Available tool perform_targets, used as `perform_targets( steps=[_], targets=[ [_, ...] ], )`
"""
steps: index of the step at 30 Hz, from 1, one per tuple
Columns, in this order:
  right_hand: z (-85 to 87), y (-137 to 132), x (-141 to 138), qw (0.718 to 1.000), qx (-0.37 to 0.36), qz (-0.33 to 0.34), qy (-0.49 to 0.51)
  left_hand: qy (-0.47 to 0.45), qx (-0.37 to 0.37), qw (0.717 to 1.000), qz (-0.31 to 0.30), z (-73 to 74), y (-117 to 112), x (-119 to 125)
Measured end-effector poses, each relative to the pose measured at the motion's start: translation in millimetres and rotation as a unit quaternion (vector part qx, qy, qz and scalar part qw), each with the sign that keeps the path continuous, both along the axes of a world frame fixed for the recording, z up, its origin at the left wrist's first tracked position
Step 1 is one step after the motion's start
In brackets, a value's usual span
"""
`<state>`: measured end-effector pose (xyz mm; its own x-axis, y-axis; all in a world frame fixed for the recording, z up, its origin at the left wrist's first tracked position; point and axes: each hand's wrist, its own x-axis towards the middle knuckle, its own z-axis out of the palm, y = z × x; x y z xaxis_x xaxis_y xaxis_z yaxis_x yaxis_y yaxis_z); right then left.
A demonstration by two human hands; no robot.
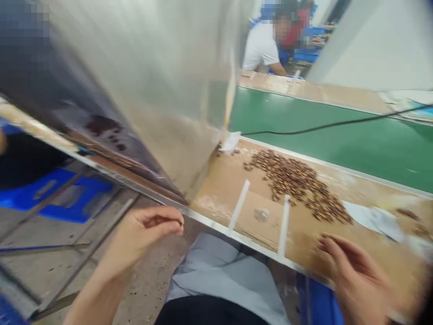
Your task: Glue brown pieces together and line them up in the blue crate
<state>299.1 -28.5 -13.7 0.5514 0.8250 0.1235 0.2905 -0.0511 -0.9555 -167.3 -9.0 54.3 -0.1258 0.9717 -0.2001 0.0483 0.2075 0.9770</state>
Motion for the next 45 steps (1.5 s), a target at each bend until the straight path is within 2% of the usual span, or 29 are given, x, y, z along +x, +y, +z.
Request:
perform_targets(
  steps=[2, 5, 7, 9, 12, 16, 22, 26, 30, 34, 35, 36, 37, 39, 40, 42, 45],
  targets=[
    [7.4, -3.0, -18.0, 0.998, -0.026, 0.035, 0.036, -0.153, -0.06, 0.986, -0.041, -21.7, -9.2, 57.3],
    [20.0, -2.2, -55.1, 0.982, -0.023, 0.128, 0.134, -0.34, -0.145, 0.928, -0.04, -38.8, -4.3, 137.8],
    [27.1, -2.0, -76.7, 0.967, -0.019, 0.172, 0.184, -0.422, -0.181, 0.888, -0.006, -43.3, 4.0, 172.2],
    [31.7, -2.2, -90.5, 0.954, -0.02, 0.195, 0.225, -0.457, -0.198, 0.867, 0.03, -45.6, 11.0, 188.9],
    [33.9, -0.5, -99.0, 0.938, -0.046, 0.201, 0.278, -0.45, -0.202, 0.868, 0.048, -46.8, 14.1, 194.7],
    [33.8, 4.9, -103.0, 0.923, -0.069, 0.203, 0.32, -0.422, -0.184, 0.887, 0.036, -46.3, 10.3, 196.0],
    [37.1, 8.8, -107.5, 0.912, -0.083, 0.232, 0.328, -0.356, -0.13, 0.925, 0.001, -45.9, 5.3, 197.9],
    [39.1, 10.3, -102.6, 0.915, -0.113, 0.238, 0.305, -0.337, -0.115, 0.934, -0.032, -43.5, 3.9, 191.2],
    [42.8, 15.2, -94.3, 0.907, -0.149, 0.269, 0.288, -0.365, -0.168, 0.908, -0.118, -47.3, 7.0, 179.5],
    [50.1, 19.1, -85.3, 0.872, -0.178, 0.339, 0.306, -0.431, -0.237, 0.85, -0.187, -56.1, 8.8, 172.2],
    [50.7, 19.9, -80.8, 0.871, -0.173, 0.346, 0.304, -0.446, -0.241, 0.838, -0.2, -57.5, 8.3, 171.9],
    [50.0, 21.0, -74.6, 0.881, -0.158, 0.338, 0.292, -0.456, -0.239, 0.831, -0.21, -58.2, 7.7, 172.0],
    [47.7, 22.4, -66.7, 0.903, -0.136, 0.311, 0.264, -0.46, -0.232, 0.829, -0.218, -58.1, 7.0, 172.3],
    [38.4, 26.5, -46.1, 0.962, -0.077, 0.209, 0.156, -0.451, -0.209, 0.838, -0.226, -56.4, 6.1, 172.6],
    [31.8, 28.9, -34.7, 0.983, -0.053, 0.155, 0.083, -0.44, -0.195, 0.846, -0.23, -55.0, 6.3, 172.2],
    [16.8, 33.5, -13.4, 0.994, -0.027, 0.088, -0.063, -0.414, -0.169, 0.86, -0.245, -52.3, 8.4, 169.9],
    [-2.2, 37.2, 5.0, 0.976, -0.016, 0.09, -0.2, -0.367, -0.15, 0.877, -0.271, -50.6, 16.5, 163.8]
  ],
)
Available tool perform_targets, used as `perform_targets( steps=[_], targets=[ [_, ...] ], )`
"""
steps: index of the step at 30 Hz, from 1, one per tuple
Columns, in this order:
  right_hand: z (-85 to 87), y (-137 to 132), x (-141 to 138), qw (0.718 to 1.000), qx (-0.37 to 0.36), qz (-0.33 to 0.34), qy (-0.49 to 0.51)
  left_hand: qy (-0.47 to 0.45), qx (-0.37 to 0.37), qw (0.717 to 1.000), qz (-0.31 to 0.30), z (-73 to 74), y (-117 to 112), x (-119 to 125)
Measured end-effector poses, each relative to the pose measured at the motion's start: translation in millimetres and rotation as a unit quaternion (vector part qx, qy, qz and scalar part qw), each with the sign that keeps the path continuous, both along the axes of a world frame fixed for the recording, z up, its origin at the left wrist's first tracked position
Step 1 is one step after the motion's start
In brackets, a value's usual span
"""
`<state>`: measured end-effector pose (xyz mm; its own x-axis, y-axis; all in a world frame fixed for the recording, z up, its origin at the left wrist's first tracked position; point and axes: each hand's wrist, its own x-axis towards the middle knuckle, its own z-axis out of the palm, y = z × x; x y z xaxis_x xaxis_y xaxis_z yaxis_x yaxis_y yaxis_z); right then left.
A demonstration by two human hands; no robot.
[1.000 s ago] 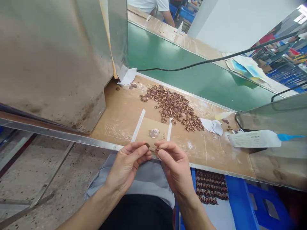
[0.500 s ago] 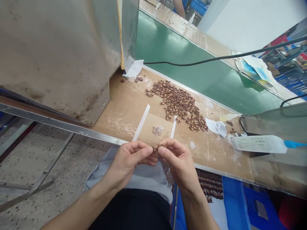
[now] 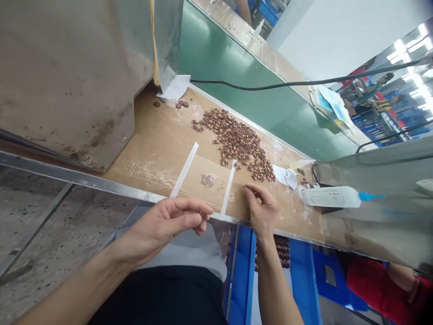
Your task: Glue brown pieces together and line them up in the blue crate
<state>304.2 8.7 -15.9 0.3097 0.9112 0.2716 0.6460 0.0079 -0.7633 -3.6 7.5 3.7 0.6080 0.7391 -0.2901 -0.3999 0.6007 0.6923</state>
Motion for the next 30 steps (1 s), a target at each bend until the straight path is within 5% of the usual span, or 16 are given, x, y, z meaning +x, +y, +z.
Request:
perform_targets(
  steps=[3, 7, 13, 21, 30],
  targets=[
    [-5.9, -0.2, -0.7, 1.0, 0.007, -0.003, -0.005, 0.037, 0.022, 0.999, 0.019, -2.5, 13.5, -6.8],
    [8.4, 2.9, -21.5, 0.996, 0.026, -0.01, 0.09, 0.049, 0.034, 0.994, 0.093, -12.1, 34.0, -13.3],
    [38.3, 20.0, -64.5, 0.987, 0.07, 0.13, 0.066, -0.008, 0.011, 0.983, 0.183, -27.8, 46.3, -15.0],
    [33.0, 30.9, -79.2, 0.972, 0.116, 0.184, -0.089, -0.051, 0.011, 0.982, 0.184, -28.9, 43.2, -14.6],
    [27.1, 29.4, -83.1, 0.963, 0.133, 0.179, -0.149, -0.07, 0.01, 0.982, 0.176, -29.8, 43.0, -13.5]
  ],
)
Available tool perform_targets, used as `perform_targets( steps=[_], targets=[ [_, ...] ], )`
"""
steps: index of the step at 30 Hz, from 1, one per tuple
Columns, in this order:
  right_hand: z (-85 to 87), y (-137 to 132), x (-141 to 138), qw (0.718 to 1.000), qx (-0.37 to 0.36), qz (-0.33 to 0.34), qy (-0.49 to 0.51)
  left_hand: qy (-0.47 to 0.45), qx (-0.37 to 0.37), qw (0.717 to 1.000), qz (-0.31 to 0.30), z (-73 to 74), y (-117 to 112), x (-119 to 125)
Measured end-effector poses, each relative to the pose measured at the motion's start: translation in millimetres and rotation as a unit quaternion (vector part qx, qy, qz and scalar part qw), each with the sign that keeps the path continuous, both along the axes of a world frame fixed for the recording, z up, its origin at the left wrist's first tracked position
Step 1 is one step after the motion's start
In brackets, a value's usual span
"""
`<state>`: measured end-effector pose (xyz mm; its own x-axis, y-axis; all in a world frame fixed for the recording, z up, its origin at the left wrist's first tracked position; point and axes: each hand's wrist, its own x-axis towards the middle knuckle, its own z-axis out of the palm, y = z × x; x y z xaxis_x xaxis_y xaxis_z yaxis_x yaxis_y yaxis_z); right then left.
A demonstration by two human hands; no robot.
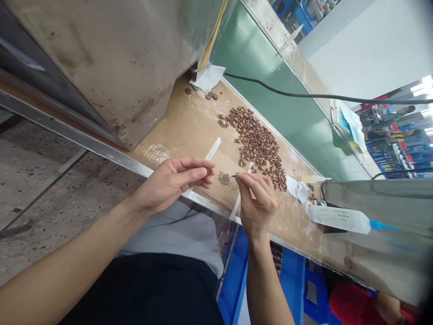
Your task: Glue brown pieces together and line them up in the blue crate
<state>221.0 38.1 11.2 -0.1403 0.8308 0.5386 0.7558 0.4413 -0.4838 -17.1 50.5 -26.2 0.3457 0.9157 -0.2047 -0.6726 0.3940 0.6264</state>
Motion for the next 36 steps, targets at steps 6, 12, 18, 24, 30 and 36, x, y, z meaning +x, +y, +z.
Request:
perform_targets(
  steps=[6, 12, 18, 24, 30, 36],
  targets=[
    [-0.8, -0.2, 0.5, 1.0, -0.004, 0.002, -0.005, -0.006, 0.001, 1.0, 0.0, 1.8, -0.8, -0.6],
    [-1.2, -0.2, 1.3, 1.0, 0.001, 0.01, -0.006, -0.004, -0.001, 1.0, 0.001, 3.1, -0.5, 0.0],
    [-1.0, -1.4, 0.6, 1.0, -0.003, 0.004, -0.007, 0.006, 0.0, 1.0, 0.004, 3.4, -0.8, -0.2],
    [0.9, 3.8, -3.0, 1.0, 0.016, -0.002, 0.014, 0.001, -0.001, 1.0, 0.004, 3.4, -1.0, -0.3],
    [-2.6, 10.9, -4.0, 1.0, 0.002, 0.005, 0.008, -0.003, 0.006, 1.0, 0.0, 2.7, -1.0, -1.0],
    [-2.8, 10.4, -4.7, 1.0, 0.006, 0.004, 0.012, 0.004, 0.007, 1.0, 0.0, 2.1, -0.2, -0.7]
  ],
)
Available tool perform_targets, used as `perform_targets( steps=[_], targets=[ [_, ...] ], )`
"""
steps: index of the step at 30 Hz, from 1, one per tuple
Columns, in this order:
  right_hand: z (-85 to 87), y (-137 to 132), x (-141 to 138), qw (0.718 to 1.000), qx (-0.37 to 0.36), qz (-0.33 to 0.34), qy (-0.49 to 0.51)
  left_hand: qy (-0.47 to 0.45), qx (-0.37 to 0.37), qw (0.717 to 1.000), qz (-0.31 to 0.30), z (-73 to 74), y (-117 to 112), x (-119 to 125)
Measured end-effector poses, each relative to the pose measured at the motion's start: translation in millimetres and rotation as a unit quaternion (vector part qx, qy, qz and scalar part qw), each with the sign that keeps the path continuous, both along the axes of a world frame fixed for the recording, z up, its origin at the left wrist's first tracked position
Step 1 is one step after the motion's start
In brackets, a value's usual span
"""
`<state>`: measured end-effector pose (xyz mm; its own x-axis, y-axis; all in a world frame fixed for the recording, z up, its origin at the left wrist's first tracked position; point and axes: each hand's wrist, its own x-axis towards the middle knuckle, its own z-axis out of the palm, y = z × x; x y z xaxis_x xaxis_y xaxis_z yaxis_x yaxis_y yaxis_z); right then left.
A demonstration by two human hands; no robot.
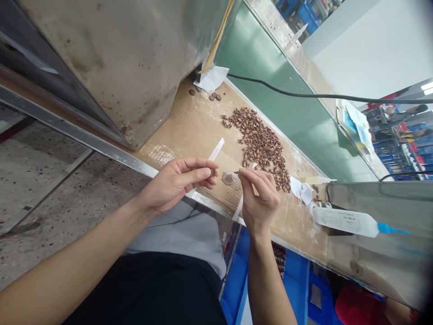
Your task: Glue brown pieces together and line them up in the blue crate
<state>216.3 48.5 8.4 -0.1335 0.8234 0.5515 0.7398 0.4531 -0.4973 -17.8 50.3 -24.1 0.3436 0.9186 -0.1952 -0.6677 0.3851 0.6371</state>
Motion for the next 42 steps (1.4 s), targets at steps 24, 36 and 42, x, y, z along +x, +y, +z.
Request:
perform_targets(
  steps=[24, 36, 42],
  targets=[
    [18.3, -10.5, -3.3, 0.995, 0.052, -0.006, 0.08, -0.017, -0.021, 1.0, -0.008, 3.8, -8.2, 2.1],
    [37.6, -25.7, 6.5, 0.998, 0.028, -0.004, 0.052, -0.085, -0.063, 0.992, -0.071, 9.9, -16.8, 23.3],
    [37.1, -36.7, 3.5, 0.979, -0.057, -0.027, 0.195, -0.077, -0.083, 0.993, -0.043, 10.1, -22.9, 25.0]
  ],
)
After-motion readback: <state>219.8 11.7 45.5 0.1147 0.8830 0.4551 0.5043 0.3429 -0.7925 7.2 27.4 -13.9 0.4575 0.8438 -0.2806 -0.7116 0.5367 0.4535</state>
